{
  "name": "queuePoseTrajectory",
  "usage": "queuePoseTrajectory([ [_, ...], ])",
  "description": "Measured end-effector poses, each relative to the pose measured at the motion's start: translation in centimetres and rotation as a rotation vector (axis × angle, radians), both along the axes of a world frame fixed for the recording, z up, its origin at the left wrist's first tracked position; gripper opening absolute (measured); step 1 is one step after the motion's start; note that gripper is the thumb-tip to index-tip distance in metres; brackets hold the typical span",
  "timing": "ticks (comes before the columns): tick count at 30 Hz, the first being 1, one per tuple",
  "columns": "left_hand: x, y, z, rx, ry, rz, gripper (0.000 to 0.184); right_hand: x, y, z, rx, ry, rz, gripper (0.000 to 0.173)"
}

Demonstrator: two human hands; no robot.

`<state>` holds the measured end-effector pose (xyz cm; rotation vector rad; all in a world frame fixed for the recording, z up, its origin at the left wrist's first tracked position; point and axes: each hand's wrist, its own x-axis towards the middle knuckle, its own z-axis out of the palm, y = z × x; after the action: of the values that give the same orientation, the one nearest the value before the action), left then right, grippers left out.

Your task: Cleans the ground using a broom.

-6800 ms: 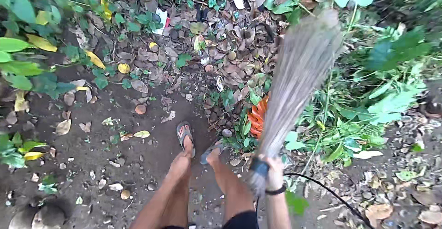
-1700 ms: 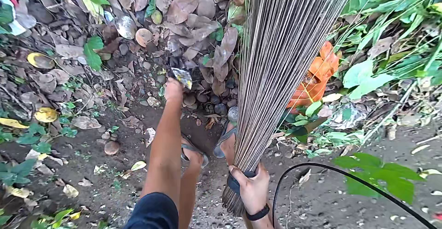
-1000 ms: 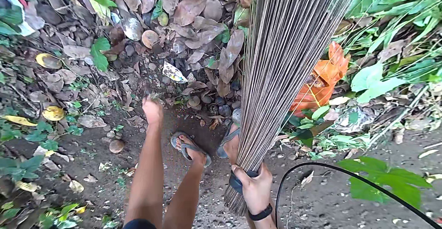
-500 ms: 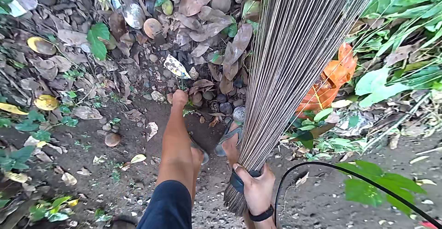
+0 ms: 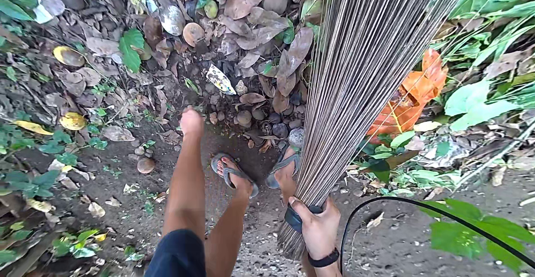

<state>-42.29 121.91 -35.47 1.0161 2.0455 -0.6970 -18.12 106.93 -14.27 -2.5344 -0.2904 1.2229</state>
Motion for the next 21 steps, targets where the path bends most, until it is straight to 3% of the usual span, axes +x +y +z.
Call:
queuePoseTrajectory([
  [2, 1.0, 0.6, -1.2, -0.234, 0.020, -0.099, 0.053, 0.0, 0.0, 0.1, 0.006, 0.012, -0.003, 0.057],
  [4, 1.8, 0.4, -2.2, -0.306, 0.020, -0.099, 0.060, -0.1, 0.1, 0.2, 0.008, 0.013, 0.000, 0.057],
  [7, 1.4, -0.3, -3.3, -0.304, -0.017, -0.051, 0.047, -0.4, 0.0, 0.1, 0.013, -0.001, 0.000, 0.055],
  [12, -0.3, -1.0, -4.1, -0.216, -0.149, 0.091, 0.043, -0.6, -0.2, -0.1, -0.006, -0.003, 0.002, 0.057],
  [16, -1.1, -2.1, -2.0, -0.271, -0.195, -0.074, 0.034, -1.0, -0.1, -0.2, -0.002, -0.022, 0.007, 0.053],
  [18, -2.5, -2.3, -0.7, -0.162, -0.173, -0.188, 0.037, -1.2, 0.1, -0.2, 0.003, -0.022, 0.006, 0.052],
  [21, -5.4, -1.0, -2.0, -0.026, -0.083, -0.281, 0.048, -1.4, 0.3, -0.1, -0.002, -0.023, 0.017, 0.050],
])
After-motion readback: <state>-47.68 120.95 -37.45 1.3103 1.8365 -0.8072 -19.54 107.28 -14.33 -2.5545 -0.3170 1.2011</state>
